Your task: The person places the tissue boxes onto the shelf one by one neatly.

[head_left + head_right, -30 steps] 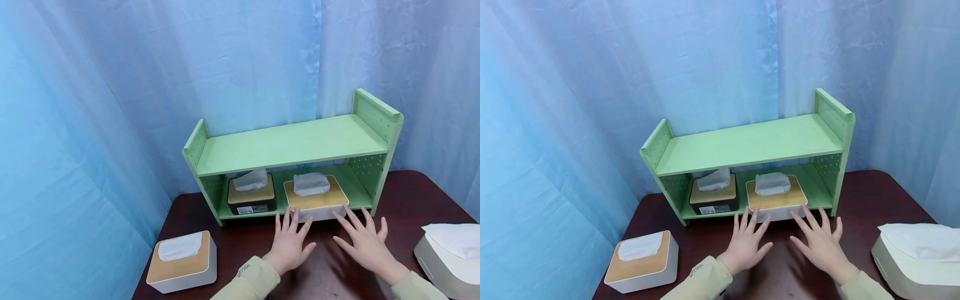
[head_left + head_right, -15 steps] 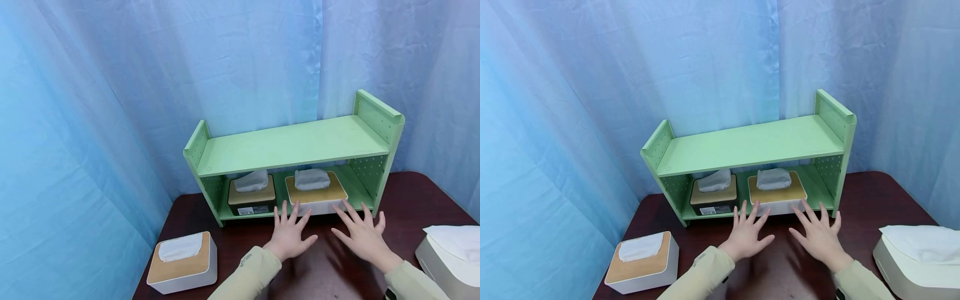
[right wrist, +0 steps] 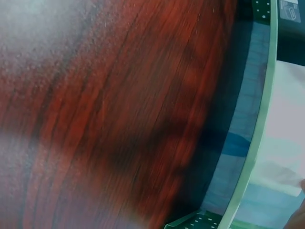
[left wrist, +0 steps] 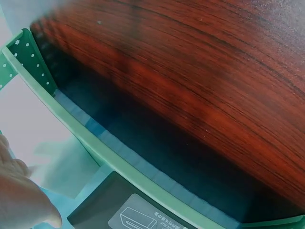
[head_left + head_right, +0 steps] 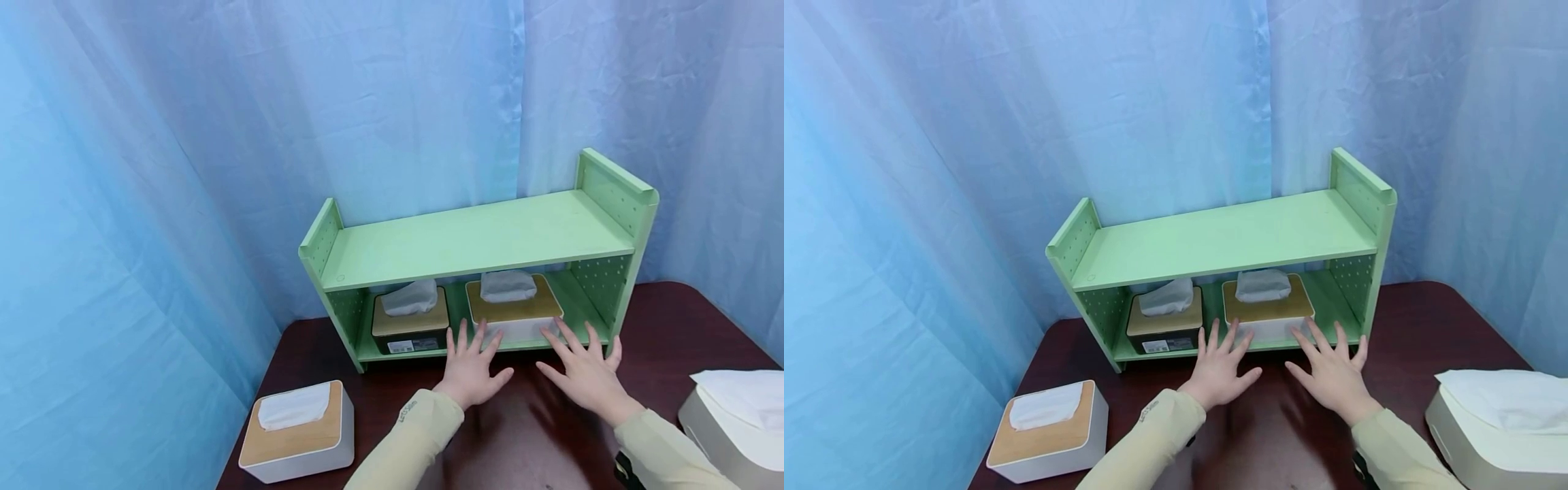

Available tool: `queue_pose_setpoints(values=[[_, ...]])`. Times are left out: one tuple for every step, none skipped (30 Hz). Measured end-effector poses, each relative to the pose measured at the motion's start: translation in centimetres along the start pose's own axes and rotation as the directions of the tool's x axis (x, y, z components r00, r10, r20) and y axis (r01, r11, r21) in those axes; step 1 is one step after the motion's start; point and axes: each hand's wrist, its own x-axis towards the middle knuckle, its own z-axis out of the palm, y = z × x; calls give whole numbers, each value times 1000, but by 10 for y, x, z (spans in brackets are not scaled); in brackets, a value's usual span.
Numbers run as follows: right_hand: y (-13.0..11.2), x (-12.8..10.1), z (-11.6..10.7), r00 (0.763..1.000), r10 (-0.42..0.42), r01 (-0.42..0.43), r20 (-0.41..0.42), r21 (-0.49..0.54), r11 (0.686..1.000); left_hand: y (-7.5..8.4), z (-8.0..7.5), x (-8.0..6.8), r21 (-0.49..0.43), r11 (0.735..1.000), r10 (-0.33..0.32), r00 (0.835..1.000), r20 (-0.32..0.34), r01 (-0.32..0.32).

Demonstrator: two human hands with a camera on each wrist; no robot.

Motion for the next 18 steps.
queue_pose_setpoints(values=[[0, 0, 0, 1000, 2, -2, 4, -3, 1000, 0, 0, 1, -4, 1000, -1, 1000, 2, 1], [1, 1, 0, 1000, 3, -3, 7, -4, 1000, 0, 0, 1, -7, 1000, -3, 1000, 6, 3], [1, 1, 0, 1000, 4, -4, 11, -4, 1000, 0, 0, 2, -9, 1000, -6, 1000, 9, 6], [2, 2, 0, 1000, 6, -6, 16, -5, 1000, 0, 0, 3, -10, 1000, -9, 1000, 14, 9], [2, 2, 0, 1000, 8, -8, 22, -5, 1000, 0, 0, 3, -11, 1000, -12, 1000, 18, 12], [2, 2, 0, 1000, 10, -9, 27, -7, 1000, 0, 0, 4, -10, 1000, -14, 1000, 22, 14], [1, 3, -1, 999, 13, -12, 33, -7, 1000, 0, 0, 4, -11, 1000, -16, 1000, 24, 17], [1, 3, -1, 999, 16, -16, 40, -7, 1000, 0, 0, 4, -8, 1000, -19, 1000, 25, 19], [1, 4, -2, 999, 19, -19, 47, -8, 1000, 0, 0, 4, -8, 1000, -20, 999, 25, 21], [0, 4, -2, 998, 22, -22, 52, -7, 1000, 1, 0, 4, -5, 1000, -22, 999, 26, 22], [-1, 4, -3, 998, 27, -27, 59, -5, 1000, 1, 0, 4, -3, 1000, -23, 999, 25, 23], [-1, 5, -4, 998, 31, -31, 63, -3, 1000, 1, 1, 4, 0, 1000, -23, 999, 24, 23], [-2, 5, -4, 997, 34, -34, 66, -1, 999, 1, 1, 4, 3, 1000, -23, 999, 23, 23], [-2, 5, -5, 997, 35, -35, 68, 0, 999, 2, 1, 4, 8, 1000, -23, 999, 23, 23], [-3, 5, -5, 997, 36, -36, 68, 2, 999, 2, 1, 4, 12, 1000, -23, 999, 23, 22], [-3, 5, -6, 997, 36, -36, 66, 3, 999, 2, 1, 3, 17, 1000, -22, 1000, 22, 22], [-4, 5, -6, 997, 37, -37, 66, 4, 999, 2, 1, 3, 19, 1000, -21, 1000, 22, 21], [-4, 4, -6, 997, 35, -35, 62, 5, 999, 2, 1, 3, 21, 1000, -20, 1000, 22, 20]])
